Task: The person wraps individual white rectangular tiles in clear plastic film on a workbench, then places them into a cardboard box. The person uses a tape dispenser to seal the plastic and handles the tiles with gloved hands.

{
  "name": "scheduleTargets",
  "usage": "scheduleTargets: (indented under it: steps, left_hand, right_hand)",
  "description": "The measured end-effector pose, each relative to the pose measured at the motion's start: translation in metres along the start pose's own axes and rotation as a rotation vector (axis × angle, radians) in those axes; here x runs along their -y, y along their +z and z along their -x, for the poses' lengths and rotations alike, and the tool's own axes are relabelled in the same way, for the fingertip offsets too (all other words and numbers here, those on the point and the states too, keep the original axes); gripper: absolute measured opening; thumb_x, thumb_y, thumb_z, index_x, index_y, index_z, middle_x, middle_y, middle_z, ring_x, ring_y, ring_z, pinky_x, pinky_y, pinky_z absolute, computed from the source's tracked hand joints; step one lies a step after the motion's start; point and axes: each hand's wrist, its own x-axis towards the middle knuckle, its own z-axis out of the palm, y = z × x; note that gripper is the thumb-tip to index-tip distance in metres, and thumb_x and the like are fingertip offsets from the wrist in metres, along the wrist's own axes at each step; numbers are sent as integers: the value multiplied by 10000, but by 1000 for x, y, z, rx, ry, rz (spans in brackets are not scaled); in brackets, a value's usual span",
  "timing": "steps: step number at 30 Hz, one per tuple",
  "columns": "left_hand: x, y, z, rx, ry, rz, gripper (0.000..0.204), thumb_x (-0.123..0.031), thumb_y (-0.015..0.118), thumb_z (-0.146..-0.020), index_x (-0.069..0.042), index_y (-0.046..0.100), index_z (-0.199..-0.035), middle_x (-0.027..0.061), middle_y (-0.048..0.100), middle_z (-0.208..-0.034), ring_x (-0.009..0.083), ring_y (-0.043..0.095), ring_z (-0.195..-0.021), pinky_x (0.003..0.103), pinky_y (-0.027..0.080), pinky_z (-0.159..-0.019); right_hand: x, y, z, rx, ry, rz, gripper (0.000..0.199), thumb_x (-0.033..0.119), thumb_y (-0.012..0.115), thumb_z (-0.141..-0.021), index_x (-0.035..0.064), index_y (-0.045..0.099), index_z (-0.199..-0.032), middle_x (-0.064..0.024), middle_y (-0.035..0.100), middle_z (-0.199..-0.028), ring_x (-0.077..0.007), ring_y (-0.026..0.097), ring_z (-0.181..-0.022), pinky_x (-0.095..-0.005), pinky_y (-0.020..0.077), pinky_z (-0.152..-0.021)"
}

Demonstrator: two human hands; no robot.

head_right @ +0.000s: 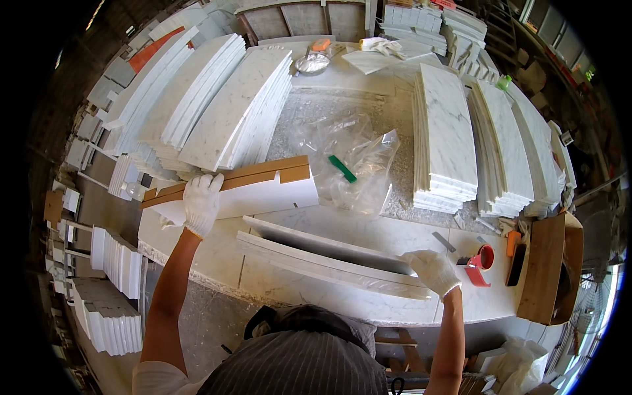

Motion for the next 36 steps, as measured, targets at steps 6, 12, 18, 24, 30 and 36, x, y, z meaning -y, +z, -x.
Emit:
scheduleTargets:
  steps: [6,12,18,24,30,36]
  left_hand:
    - [6,-14,3,-150,-46,-64,385,-130,589,-855,-104,650,-1234,65,606,-1097,263,592,-1028,415,495,-905]
    - [6,-67,-17,-335,-139,-31,413,-37,614,-836,-93,639,-1244,67,631,-1164,282,604,-1024,430,506,-905]
    - [11,-117,-49,-599,-107,-99,404,27,618,-818,-95,665,-1201,72,656,-1140,286,621,-1042,408,515,-894]
    - [-23,-151,-96,-581,108,-1,446,18,644,-783,-122,670,-1205,28,659,-1138,262,630,-1013,386,516,-879]
    - [-43,-186,-142,-544,407,84,453,42,605,-758,-90,686,-1184,74,691,-1141,302,652,-1008,396,527,-866]
    - [-43,-238,-188,-374,664,145,474,90,599,-751,-113,697,-1167,66,681,-1119,289,653,-1005,371,547,-879]
  right_hand:
    - [-10,6,4,-97,-329,182,224,267,642,-924,103,781,-991,-127,749,-974,-334,667,-918,-434,503,-908]
    - [5,19,15,-84,-401,272,396,270,733,-880,98,696,-1235,-136,729,-1118,-322,642,-1102,-456,418,-1096]
    - [38,23,27,-52,-389,336,754,524,781,-785,104,586,-1381,-165,648,-1295,-345,558,-1257,-516,298,-1191]
    - [17,41,25,-41,-417,364,822,575,822,-696,119,607,-1344,-139,603,-1339,-367,518,-1287,-501,335,-1165]
    - [19,49,34,-128,-361,261,711,559,799,-732,180,620,-1306,-143,610,-1290,-412,521,-1256,-528,419,-1069]
    - [0,61,31,-392,-486,274,617,472,799,-785,113,625,-1255,-129,658,-1183,-393,639,-1043,-501,552,-814]
